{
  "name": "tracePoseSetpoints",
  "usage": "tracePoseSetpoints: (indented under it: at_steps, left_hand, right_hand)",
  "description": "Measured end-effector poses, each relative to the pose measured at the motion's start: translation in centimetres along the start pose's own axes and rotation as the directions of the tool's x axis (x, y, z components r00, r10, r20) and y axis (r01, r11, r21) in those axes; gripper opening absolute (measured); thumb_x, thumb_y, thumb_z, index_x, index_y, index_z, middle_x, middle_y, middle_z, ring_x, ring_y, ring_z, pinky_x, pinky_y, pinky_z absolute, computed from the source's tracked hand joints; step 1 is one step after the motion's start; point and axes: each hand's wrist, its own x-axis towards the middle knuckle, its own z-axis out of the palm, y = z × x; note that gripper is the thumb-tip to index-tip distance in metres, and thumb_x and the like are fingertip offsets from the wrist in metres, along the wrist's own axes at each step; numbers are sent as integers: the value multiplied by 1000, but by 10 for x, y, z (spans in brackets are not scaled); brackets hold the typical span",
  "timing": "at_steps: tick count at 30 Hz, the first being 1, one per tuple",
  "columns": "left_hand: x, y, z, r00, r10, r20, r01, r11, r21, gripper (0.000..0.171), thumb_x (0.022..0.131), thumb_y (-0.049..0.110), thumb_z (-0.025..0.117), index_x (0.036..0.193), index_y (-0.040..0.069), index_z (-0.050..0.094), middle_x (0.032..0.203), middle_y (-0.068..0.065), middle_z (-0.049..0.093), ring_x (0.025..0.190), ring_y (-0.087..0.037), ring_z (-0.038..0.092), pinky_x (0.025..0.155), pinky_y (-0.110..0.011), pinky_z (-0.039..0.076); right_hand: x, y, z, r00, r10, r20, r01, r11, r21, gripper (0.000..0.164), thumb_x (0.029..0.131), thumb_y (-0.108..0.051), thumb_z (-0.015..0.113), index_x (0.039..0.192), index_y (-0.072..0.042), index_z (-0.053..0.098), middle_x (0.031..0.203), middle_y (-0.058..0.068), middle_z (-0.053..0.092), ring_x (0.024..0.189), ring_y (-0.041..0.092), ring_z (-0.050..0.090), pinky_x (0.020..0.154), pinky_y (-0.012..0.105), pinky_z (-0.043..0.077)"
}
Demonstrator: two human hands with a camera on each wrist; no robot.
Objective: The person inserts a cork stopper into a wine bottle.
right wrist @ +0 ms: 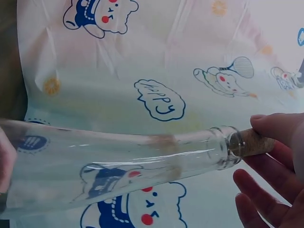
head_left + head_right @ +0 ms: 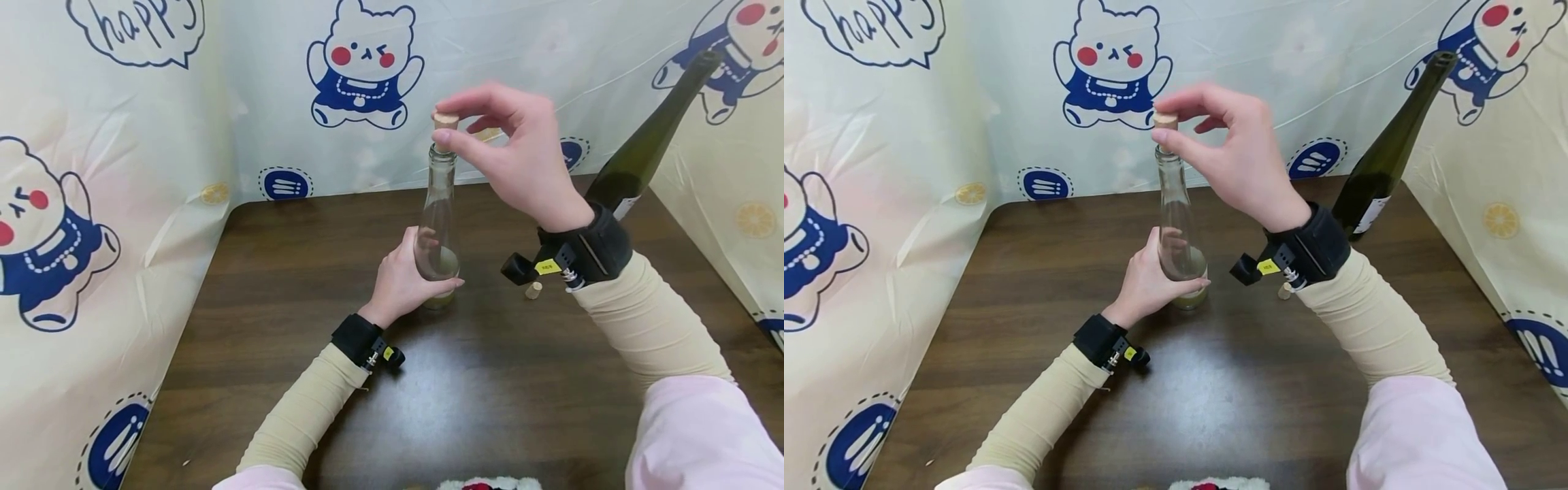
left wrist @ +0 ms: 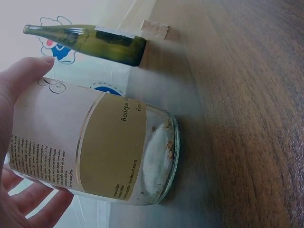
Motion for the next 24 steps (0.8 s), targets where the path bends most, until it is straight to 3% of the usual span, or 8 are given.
tracePoseSetpoints:
  at_steps: [5, 8, 10, 12, 14, 17, 21, 24]
  left_hand:
    - [0, -1, 1, 1000, -1, 5, 1, 1000, -9, 84, 69, 61, 88, 133, 24, 47, 120, 11, 67, 103, -10, 64, 80, -38, 50]
    - [0, -2, 2, 1000, 0, 4, 0, 1000, -7, 85, 69, 62, 87, 133, 24, 47, 120, 12, 67, 103, -10, 64, 80, -38, 50]
    - [0, -2, 2, 1000, 6, 0, -6, 1000, -4, 85, 69, 62, 87, 132, 24, 47, 120, 13, 67, 103, -11, 64, 80, -39, 50]
    - [0, -3, 2, 1000, 6, -7, -6, 1000, 0, 84, 68, 62, 87, 132, 24, 47, 119, 13, 67, 103, -11, 64, 81, -39, 50]
    - [0, -3, 2, 1000, 4, -8, -4, 1000, -1, 85, 68, 62, 88, 132, 24, 47, 119, 14, 67, 104, -12, 64, 81, -40, 50]
    - [-1, -3, 2, 1000, -1, -3, 1, 1000, -9, 85, 68, 62, 88, 133, 25, 46, 119, 14, 67, 106, -12, 64, 82, -40, 50]
    - [-1, -4, 3, 1000, 12, -1, -12, 1000, -15, 86, 68, 62, 87, 133, 23, 46, 118, 12, 67, 104, -11, 64, 81, -39, 50]
    - [0, -4, 3, 1000, 22, -11, -22, 1000, -7, 86, 68, 62, 87, 132, 23, 46, 117, 12, 67, 102, -10, 64, 78, -37, 50]
  right_hand:
    - [-6, 2, 4, 995, 103, 5, -103, 995, 2, 26, 87, -1, 81, 112, -1, 76, 105, 5, 75, 94, 14, 66, 86, 30, 49]
    - [-8, 5, 6, 993, 119, 12, -119, 989, 91, 25, 92, -1, 74, 118, 0, 73, 109, 8, 74, 100, 18, 67, 90, 33, 50]
    - [-8, 6, 8, 981, 186, 59, -193, 965, 179, 26, 101, -10, 64, 125, -2, 68, 114, 8, 73, 107, 22, 66, 95, 37, 48]
    - [-7, 8, 11, 940, 295, 169, -334, 894, 298, 33, 107, -23, 51, 130, -4, 64, 120, 10, 71, 116, 27, 62, 102, 42, 42]
    - [-6, 11, 15, 874, 386, 296, -478, 795, 374, 43, 108, -37, 40, 129, -6, 63, 119, 11, 71, 119, 31, 60, 105, 47, 36]
    - [-7, 16, 22, 794, 419, 442, -599, 663, 448, 57, 106, -49, 33, 111, -3, 67, 104, 15, 72, 110, 38, 59, 101, 52, 34]
    - [-9, 19, 28, 789, 375, 487, -610, 574, 546, 57, 103, -50, 34, 85, -3, 61, 80, 12, 58, 89, 34, 56, 94, 52, 39]
    - [-8, 19, 31, 791, 363, 493, -611, 530, 589, 53, 102, -48, 36, 80, -5, 55, 75, 9, 49, 82, 29, 49, 89, 49, 40]
